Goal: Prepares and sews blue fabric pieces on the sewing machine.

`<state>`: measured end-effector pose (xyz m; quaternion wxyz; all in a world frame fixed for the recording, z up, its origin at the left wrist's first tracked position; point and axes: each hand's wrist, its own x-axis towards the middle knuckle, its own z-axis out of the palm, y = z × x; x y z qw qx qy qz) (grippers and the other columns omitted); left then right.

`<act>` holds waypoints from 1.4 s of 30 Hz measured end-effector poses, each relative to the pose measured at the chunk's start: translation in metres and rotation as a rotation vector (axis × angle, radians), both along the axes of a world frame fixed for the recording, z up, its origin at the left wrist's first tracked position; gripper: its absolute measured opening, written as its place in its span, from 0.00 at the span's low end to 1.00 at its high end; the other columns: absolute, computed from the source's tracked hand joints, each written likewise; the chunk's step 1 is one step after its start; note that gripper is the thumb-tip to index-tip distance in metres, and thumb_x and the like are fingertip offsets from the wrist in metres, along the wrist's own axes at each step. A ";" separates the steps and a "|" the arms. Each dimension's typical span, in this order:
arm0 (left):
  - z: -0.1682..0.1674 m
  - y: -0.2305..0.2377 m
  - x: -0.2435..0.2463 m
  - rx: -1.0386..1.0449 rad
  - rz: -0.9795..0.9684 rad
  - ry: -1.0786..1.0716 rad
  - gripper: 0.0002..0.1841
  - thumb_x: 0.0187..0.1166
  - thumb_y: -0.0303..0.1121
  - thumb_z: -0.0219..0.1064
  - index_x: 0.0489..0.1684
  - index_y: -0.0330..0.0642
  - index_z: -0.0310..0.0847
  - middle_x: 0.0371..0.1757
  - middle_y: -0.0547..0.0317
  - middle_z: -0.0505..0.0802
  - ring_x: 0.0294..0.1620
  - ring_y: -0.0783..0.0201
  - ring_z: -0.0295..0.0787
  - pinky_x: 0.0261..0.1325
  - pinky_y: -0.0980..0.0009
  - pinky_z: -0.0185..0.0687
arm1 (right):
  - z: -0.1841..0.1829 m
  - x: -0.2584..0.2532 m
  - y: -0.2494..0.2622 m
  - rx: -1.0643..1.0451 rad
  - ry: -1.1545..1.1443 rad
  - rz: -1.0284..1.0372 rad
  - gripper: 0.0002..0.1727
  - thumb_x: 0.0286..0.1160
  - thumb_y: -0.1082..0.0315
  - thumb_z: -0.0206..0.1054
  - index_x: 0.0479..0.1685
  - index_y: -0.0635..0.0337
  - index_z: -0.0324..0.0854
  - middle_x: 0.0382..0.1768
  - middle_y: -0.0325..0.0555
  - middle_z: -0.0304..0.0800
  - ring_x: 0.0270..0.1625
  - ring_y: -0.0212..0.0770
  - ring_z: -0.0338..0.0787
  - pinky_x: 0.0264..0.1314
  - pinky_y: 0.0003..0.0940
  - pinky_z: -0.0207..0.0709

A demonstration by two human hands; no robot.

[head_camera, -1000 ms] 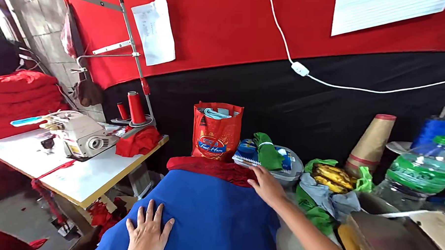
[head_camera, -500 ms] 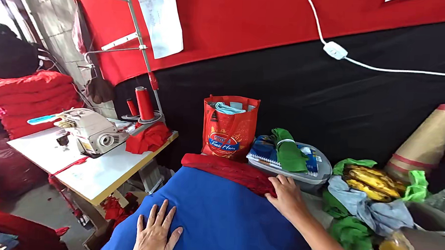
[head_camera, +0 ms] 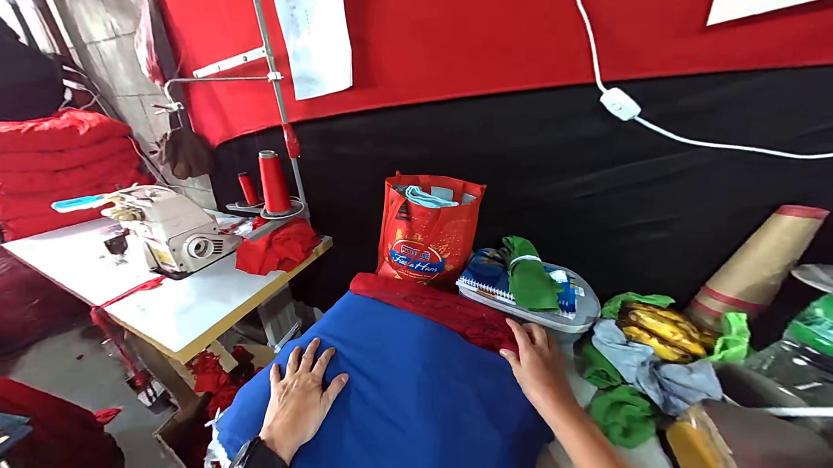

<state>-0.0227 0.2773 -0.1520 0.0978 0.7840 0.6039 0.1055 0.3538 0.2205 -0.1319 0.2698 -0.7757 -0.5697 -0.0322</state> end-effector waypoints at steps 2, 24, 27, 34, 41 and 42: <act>0.002 0.000 0.000 -0.018 0.003 0.010 0.37 0.85 0.67 0.44 0.90 0.61 0.64 0.95 0.58 0.58 0.96 0.45 0.43 0.88 0.31 0.32 | 0.006 -0.029 -0.032 0.014 -0.002 0.061 0.32 0.77 0.63 0.72 0.81 0.64 0.73 0.80 0.75 0.68 0.82 0.77 0.66 0.83 0.72 0.56; -0.007 -0.091 0.033 0.032 -0.064 -0.019 0.38 0.87 0.65 0.42 0.91 0.52 0.63 0.95 0.49 0.57 0.96 0.41 0.40 0.89 0.29 0.25 | -0.042 -0.106 -0.190 -0.083 -0.167 0.722 0.52 0.60 0.34 0.76 0.81 0.62 0.74 0.85 0.67 0.66 0.86 0.75 0.63 0.81 0.82 0.45; -0.019 -0.114 0.035 0.108 -0.126 -0.129 0.36 0.87 0.64 0.45 0.86 0.53 0.71 0.92 0.55 0.66 0.95 0.46 0.48 0.91 0.34 0.28 | -0.047 -0.108 -0.190 -0.050 -0.137 0.726 0.48 0.59 0.44 0.81 0.79 0.65 0.76 0.83 0.69 0.68 0.85 0.78 0.64 0.81 0.83 0.45; -0.058 -0.121 -0.018 0.455 0.368 -0.459 0.38 0.79 0.67 0.54 0.77 0.47 0.81 0.90 0.30 0.62 0.91 0.24 0.47 0.81 0.18 0.29 | -0.032 -0.090 -0.188 -0.132 -0.083 0.863 0.34 0.80 0.53 0.68 0.76 0.71 0.76 0.80 0.74 0.70 0.83 0.80 0.66 0.83 0.77 0.50; -0.055 -0.086 -0.043 0.267 0.494 -0.976 0.49 0.72 0.51 0.73 0.91 0.33 0.54 0.91 0.20 0.41 0.92 0.26 0.38 0.89 0.38 0.47 | -0.021 -0.095 -0.190 -0.015 -0.195 0.861 0.24 0.65 0.83 0.70 0.65 0.73 0.84 0.66 0.71 0.85 0.70 0.77 0.83 0.72 0.71 0.73; -0.056 -0.086 -0.041 0.286 0.493 -0.964 0.49 0.71 0.51 0.73 0.90 0.32 0.55 0.91 0.20 0.43 0.92 0.26 0.40 0.88 0.38 0.48 | -0.020 -0.095 -0.192 -0.018 -0.191 0.860 0.23 0.66 0.83 0.70 0.65 0.74 0.84 0.65 0.71 0.87 0.69 0.76 0.84 0.71 0.69 0.75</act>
